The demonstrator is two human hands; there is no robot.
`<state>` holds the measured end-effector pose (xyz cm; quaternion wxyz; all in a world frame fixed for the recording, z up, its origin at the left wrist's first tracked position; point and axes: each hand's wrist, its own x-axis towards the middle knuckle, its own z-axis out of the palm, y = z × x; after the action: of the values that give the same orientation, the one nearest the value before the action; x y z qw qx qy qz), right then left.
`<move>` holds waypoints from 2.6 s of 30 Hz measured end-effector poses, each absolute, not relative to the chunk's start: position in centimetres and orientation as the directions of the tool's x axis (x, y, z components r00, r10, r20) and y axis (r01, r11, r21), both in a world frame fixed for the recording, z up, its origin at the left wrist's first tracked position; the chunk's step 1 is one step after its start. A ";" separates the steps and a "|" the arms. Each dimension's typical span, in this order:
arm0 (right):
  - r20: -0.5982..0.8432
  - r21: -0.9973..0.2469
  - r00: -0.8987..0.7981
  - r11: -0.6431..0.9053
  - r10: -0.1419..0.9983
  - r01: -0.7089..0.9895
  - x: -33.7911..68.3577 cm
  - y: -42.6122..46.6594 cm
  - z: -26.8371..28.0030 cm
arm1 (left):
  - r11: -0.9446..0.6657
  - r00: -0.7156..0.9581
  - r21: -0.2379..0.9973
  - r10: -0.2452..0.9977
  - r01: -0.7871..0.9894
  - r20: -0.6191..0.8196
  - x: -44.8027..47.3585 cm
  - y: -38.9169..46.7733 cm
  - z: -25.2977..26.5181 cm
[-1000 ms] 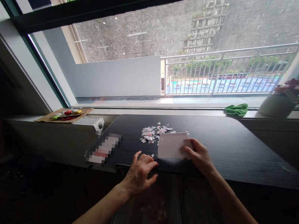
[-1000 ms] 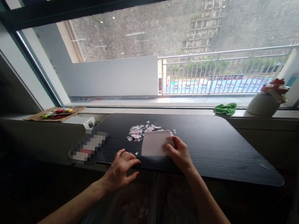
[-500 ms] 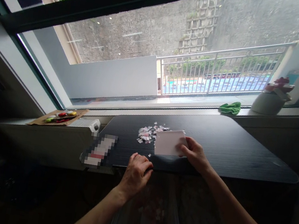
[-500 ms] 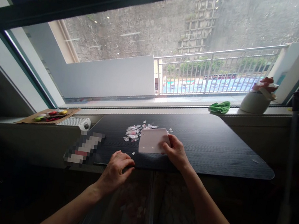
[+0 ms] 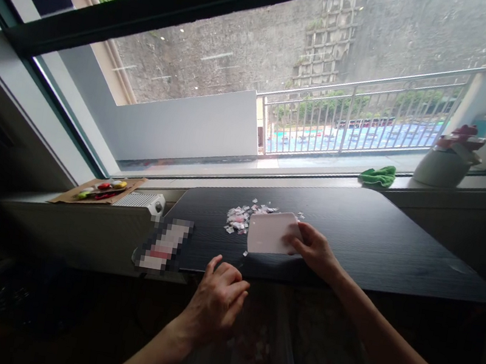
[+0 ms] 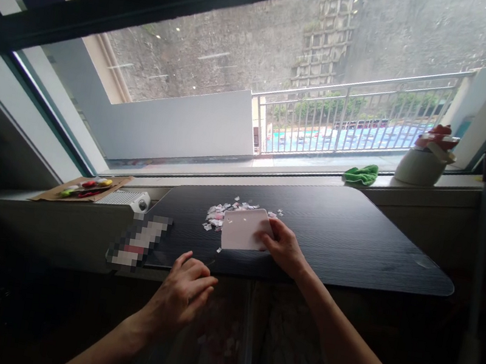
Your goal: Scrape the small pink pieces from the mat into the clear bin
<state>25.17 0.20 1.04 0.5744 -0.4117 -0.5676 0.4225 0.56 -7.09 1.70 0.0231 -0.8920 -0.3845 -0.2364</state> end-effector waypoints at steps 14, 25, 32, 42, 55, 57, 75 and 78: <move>0.211 -0.941 0.103 0.173 0.972 0.290 30.2 -1.7 3.1 | -0.388 0.251 0.317 0.883 0.865 0.397 -1.0 1.7 2.0; 0.052 -0.983 0.331 -0.010 0.942 0.181 39.0 -3.5 3.3 | -0.257 0.146 0.229 0.900 0.939 0.412 1.0 1.9 0.4; -0.089 -0.987 0.309 -0.126 0.947 0.100 38.2 -3.8 3.6 | -0.285 0.166 0.208 0.876 0.936 0.454 0.7 2.1 0.2; -0.133 -0.986 0.220 -0.152 0.966 0.071 38.0 -4.4 3.5 | -0.288 0.169 0.203 0.873 0.936 0.458 0.6 2.1 0.3; 0.155 -0.981 0.381 0.098 0.911 0.165 35.4 -3.0 2.7 | -0.293 0.166 0.205 0.863 0.934 0.477 0.8 1.9 0.1; 0.200 -0.969 0.431 0.113 0.880 0.219 33.6 -2.2 2.3 | -0.297 0.164 0.208 0.857 0.932 0.489 0.8 1.9 0.0; 0.241 -0.962 0.278 0.191 0.930 0.196 27.4 -0.8 1.3 | -0.291 0.158 0.230 0.872 0.929 0.463 1.2 1.6 0.3; 0.232 -0.970 0.262 0.201 0.937 0.138 26.7 -0.9 1.5 | -0.284 0.148 0.240 0.874 0.928 0.463 1.2 1.6 0.2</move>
<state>26.74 -0.90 1.52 0.5886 -0.5334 -0.5040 0.3391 1.25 1.57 0.19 0.0510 -0.7559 -0.5961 -0.2657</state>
